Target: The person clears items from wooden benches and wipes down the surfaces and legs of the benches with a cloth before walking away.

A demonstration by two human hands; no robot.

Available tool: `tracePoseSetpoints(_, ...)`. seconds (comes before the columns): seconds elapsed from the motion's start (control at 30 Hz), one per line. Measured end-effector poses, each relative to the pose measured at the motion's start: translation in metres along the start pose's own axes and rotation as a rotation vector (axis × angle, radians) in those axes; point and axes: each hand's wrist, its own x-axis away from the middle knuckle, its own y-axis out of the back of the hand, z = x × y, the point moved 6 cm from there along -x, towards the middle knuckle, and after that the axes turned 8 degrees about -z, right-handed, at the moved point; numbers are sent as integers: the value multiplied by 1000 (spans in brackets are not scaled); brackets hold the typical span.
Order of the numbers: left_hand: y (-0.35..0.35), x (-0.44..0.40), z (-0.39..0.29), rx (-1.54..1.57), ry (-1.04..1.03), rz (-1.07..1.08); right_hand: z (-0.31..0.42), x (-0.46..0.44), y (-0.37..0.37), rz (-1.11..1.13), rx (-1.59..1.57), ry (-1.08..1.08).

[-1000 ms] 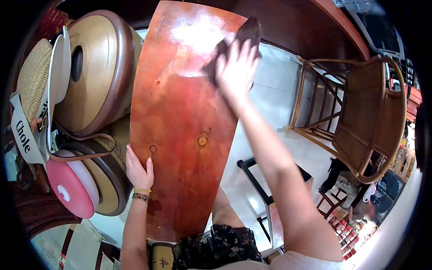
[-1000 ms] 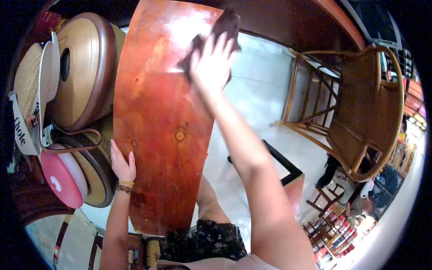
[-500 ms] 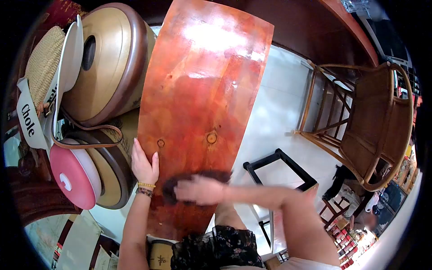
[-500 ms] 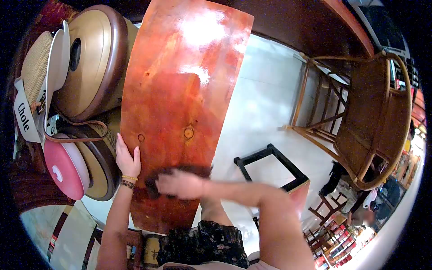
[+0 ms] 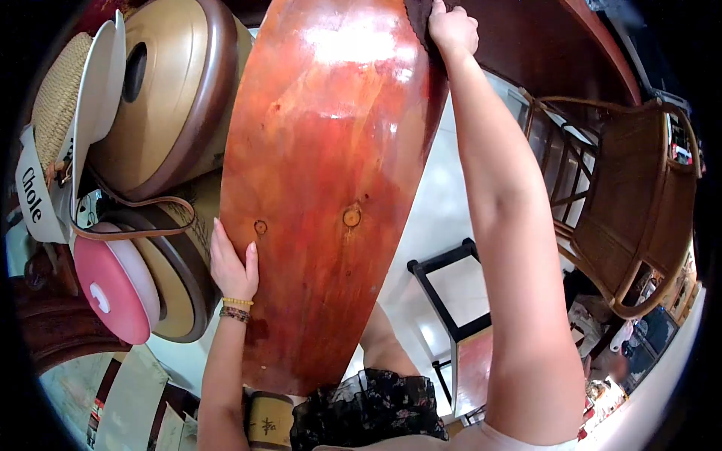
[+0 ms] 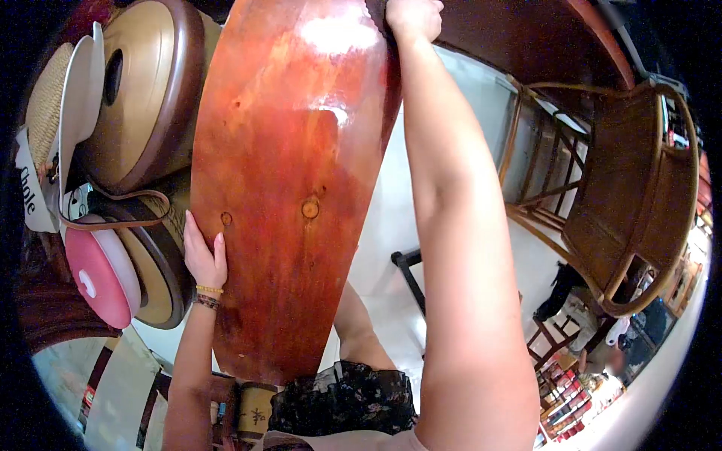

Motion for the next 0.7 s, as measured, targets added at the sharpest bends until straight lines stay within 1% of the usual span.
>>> tracePoseSetpoints(0.03,-2,0,0,-7,-12,-10,-7,1,-3,0,-71,-41)
tracePoseSetpoints(0.1,-2,1,0,-10,-40,-22,-41,6,-17,-11,-204,-130)
tracePoseSetpoints(0.13,-3,0,-1,-7,-58,-39,-62,11,-29,94,-220,-158)
tracePoseSetpoints(0.17,-4,1,0,3,-56,-37,-75,31,-26,115,-308,-183)
tracePoseSetpoints(0.2,-5,0,1,-2,-47,-31,-84,62,-21,135,-400,-200)
tracePoseSetpoints(0.27,-6,1,3,-10,-31,-19,-108,131,-13,48,-635,-192)
tracePoseSetpoints(0.33,-5,2,0,-27,-50,-54,-123,211,15,86,-574,-252)
tracePoseSetpoints(0.37,-4,3,-1,-36,-64,-75,-133,250,26,153,-581,-261)
tracePoseSetpoints(0.4,-2,4,-4,-103,-143,-148,-144,292,39,231,-545,-327)
tracePoseSetpoints(0.43,-4,5,-4,-172,-223,-223,-157,334,48,176,-525,-329)
tracePoseSetpoints(0.47,-3,11,-5,-242,-308,-302,-174,377,47,219,-588,-334)
tracePoseSetpoints(0.5,0,22,-10,-224,-286,-304,-187,422,57,214,-611,-338)
tracePoseSetpoints(0.53,7,47,-19,-222,-328,-313,-193,466,79,218,-625,-346)
tracePoseSetpoints(0.57,14,80,-23,-189,-316,-258,-208,513,87,200,-595,-338)
tracePoseSetpoints(0.6,25,121,-20,-161,-300,-194,-213,555,113,208,-552,-344)
tracePoseSetpoints(0.63,33,165,-5,-183,-261,-162,-242,606,98,243,-613,-389)
tracePoseSetpoints(0.67,44,208,13,-203,-223,-136,-246,644,123,171,-688,-322)
tracePoseSetpoints(0.7,61,247,34,-135,-160,-87,-257,685,138,230,-636,-415)
